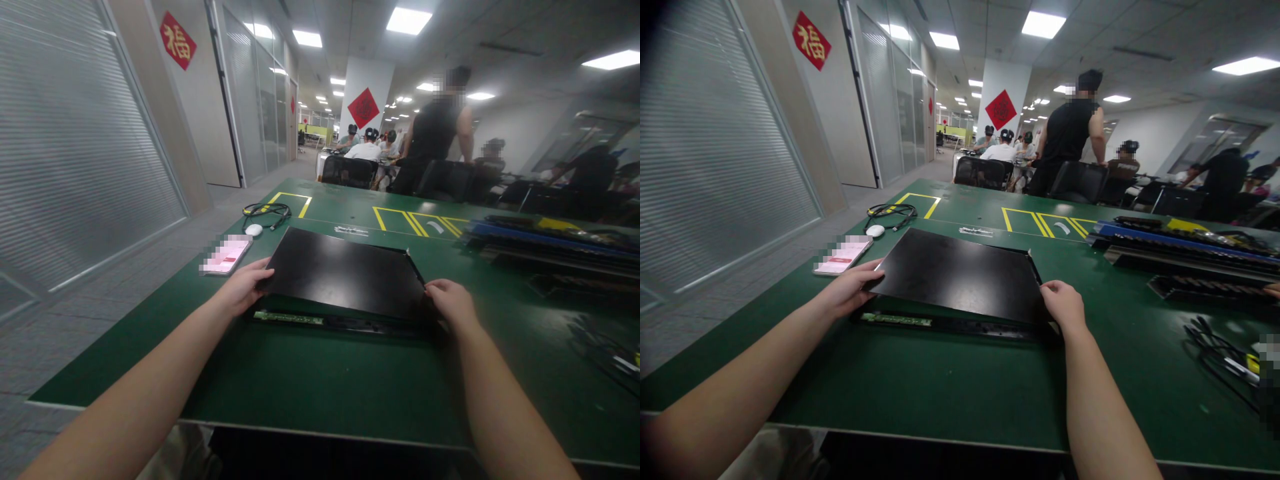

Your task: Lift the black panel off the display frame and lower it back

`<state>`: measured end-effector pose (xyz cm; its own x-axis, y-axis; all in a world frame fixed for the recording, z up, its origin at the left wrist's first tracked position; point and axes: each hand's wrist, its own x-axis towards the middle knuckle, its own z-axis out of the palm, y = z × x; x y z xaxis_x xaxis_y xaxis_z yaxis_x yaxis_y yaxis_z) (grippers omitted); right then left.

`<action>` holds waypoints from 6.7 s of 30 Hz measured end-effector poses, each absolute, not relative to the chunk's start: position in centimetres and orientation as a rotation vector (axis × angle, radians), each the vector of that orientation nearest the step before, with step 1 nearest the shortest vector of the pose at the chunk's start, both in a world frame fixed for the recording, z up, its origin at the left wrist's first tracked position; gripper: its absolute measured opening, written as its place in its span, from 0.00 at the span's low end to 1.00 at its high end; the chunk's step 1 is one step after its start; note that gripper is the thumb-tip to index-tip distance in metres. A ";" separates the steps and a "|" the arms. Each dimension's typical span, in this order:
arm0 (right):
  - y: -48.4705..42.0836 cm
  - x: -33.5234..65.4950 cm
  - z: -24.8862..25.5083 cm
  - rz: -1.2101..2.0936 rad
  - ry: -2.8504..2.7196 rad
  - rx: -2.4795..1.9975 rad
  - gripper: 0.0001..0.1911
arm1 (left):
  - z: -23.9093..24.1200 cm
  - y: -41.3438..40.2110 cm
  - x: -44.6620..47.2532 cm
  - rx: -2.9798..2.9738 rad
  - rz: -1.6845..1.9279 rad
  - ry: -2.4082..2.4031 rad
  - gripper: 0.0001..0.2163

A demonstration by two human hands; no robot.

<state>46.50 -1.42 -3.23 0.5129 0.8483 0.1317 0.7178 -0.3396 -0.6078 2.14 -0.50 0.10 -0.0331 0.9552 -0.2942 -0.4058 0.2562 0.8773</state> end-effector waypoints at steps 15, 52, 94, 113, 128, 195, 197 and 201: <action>-1.5 46.4 -3.2 0.225 -1.329 -2.181 0.09 | -0.7 -0.3 1.8 0.685 1.207 1.110 0.16; -1.6 46.3 -3.0 0.223 -1.351 -2.234 0.15 | 0.6 -1.1 2.7 0.790 1.149 1.316 0.13; -1.4 46.7 -3.6 0.201 -1.339 -2.177 0.15 | 0.2 -1.1 2.6 0.829 1.136 1.334 0.15; -1.3 47.0 -3.6 0.260 -1.284 -2.148 0.15 | -0.1 -1.0 2.5 0.849 1.147 1.331 0.17; -1.1 47.3 -4.0 0.249 -1.274 -2.137 0.14 | 0.2 -1.2 2.8 0.864 1.137 1.357 0.18; -1.0 47.7 -4.7 0.491 -1.083 -1.959 0.15 | -3.0 1.4 0.1 1.696 0.934 1.726 0.09; -0.9 47.8 -4.8 0.484 -1.073 -1.972 0.15 | -3.0 1.4 0.0 1.701 0.936 1.745 0.08; -0.9 47.9 -4.9 0.495 -1.056 -1.987 0.16 | -2.9 1.3 0.0 1.671 0.957 1.741 0.07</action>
